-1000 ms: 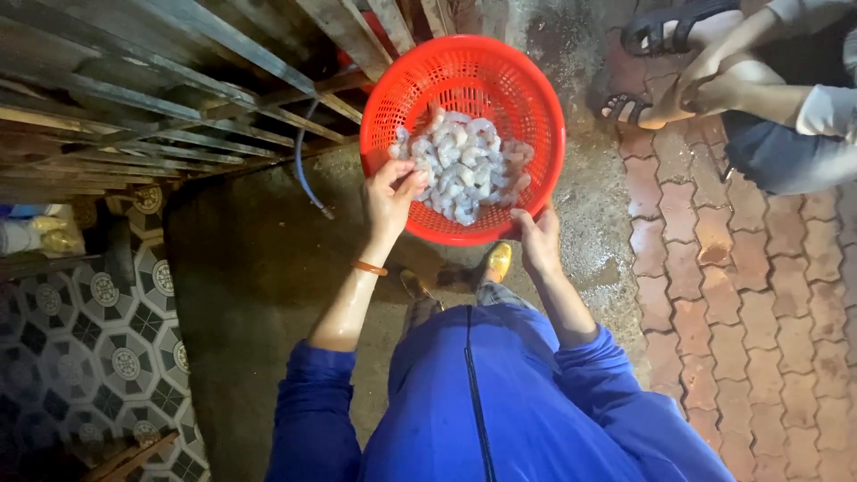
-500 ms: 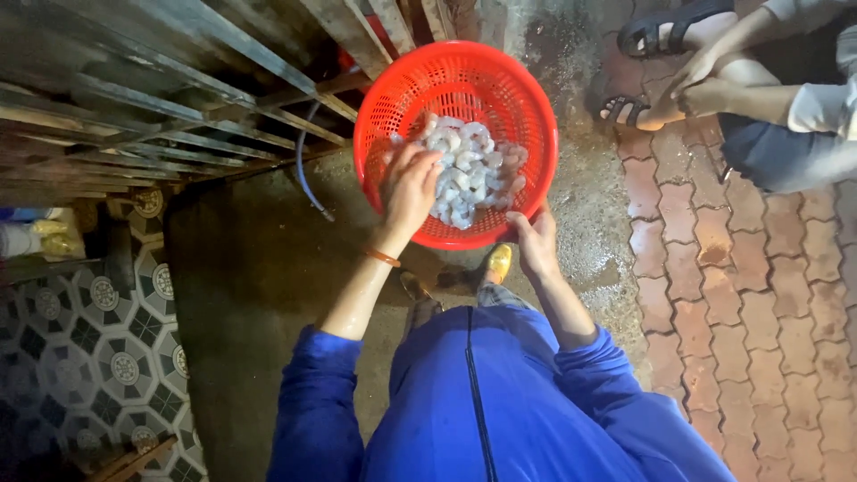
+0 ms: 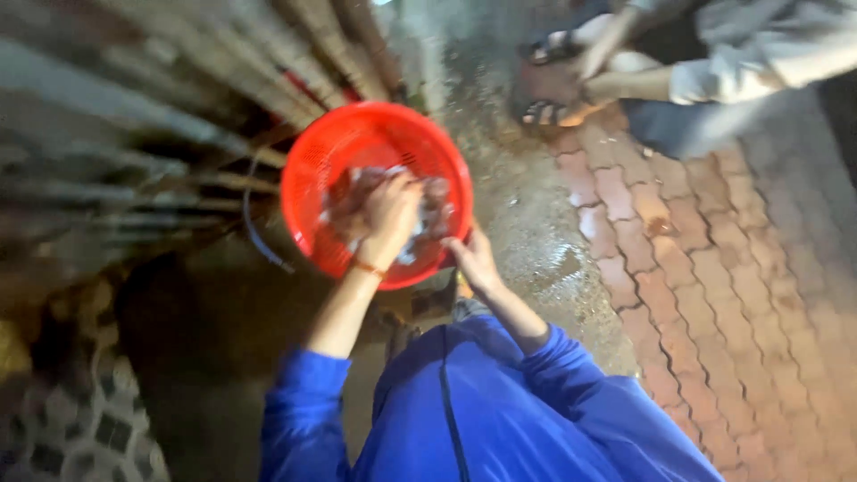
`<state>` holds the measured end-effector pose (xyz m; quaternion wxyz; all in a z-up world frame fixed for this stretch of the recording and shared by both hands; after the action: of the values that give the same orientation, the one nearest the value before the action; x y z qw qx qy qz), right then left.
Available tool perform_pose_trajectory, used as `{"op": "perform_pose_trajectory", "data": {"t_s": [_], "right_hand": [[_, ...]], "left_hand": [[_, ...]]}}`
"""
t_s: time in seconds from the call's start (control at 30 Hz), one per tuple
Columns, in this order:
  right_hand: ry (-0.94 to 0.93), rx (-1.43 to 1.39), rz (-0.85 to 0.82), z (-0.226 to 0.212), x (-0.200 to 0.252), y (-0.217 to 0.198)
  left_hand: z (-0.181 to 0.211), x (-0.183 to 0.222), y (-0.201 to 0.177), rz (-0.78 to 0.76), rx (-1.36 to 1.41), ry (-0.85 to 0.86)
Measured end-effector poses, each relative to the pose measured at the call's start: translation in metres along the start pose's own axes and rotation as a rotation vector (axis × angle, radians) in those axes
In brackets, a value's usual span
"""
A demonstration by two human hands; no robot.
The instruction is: Rinsing and manually sorting shrimp in a plastic basket using a water hose.
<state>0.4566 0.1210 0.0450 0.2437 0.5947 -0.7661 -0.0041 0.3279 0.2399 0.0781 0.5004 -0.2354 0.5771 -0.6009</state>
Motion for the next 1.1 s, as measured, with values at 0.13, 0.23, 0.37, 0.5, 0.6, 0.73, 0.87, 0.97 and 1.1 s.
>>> {"op": "perform_pose_trajectory", "data": {"t_s": [0.13,0.23,0.37,0.5,0.6,0.73,0.87,0.97,1.1], "right_hand": [[-0.112,0.097,-0.037,-0.032,0.008,0.008],[-0.067,0.147,-0.043,-0.021,0.002,0.005],[-0.074,0.174,-0.082,-0.002,-0.013,0.002],[-0.045,0.219,-0.101,-0.024,-0.005,0.01],[-0.026,0.207,-0.117,-0.037,0.002,0.017],[-0.011,0.227,-0.115,-0.028,0.0,0.014],[0.014,0.248,-0.107,-0.048,0.01,0.02],[-0.008,0.198,-0.087,-0.041,0.01,0.016],[-0.074,0.048,-0.052,-0.019,0.007,0.006]], "left_hand": [[-0.015,0.008,0.004,0.005,-0.008,0.049],[-0.012,0.01,-0.004,-0.016,-0.024,0.087],[-0.023,0.008,0.0,-0.113,0.002,0.017],[-0.025,0.004,-0.005,-0.148,0.012,0.005],[-0.022,0.004,-0.008,-0.124,-0.02,0.048],[-0.02,0.011,-0.007,-0.066,-0.08,0.088],[-0.011,0.005,-0.021,-0.121,0.034,0.006],[-0.012,-0.004,-0.049,-0.147,0.214,-0.14],[-0.051,0.003,-0.015,-0.093,0.869,-0.504]]}}
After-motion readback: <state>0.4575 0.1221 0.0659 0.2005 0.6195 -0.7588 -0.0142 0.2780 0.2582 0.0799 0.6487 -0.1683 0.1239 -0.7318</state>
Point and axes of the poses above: each hand's wrist, its own x-axis away from the middle knuckle, its own y-axis out of the palm, z = x × y, the point moved 8 cm from there along -x, towards the middle knuckle, and after that the axes turned 5 degrees about -y, right-handed, at the moved point
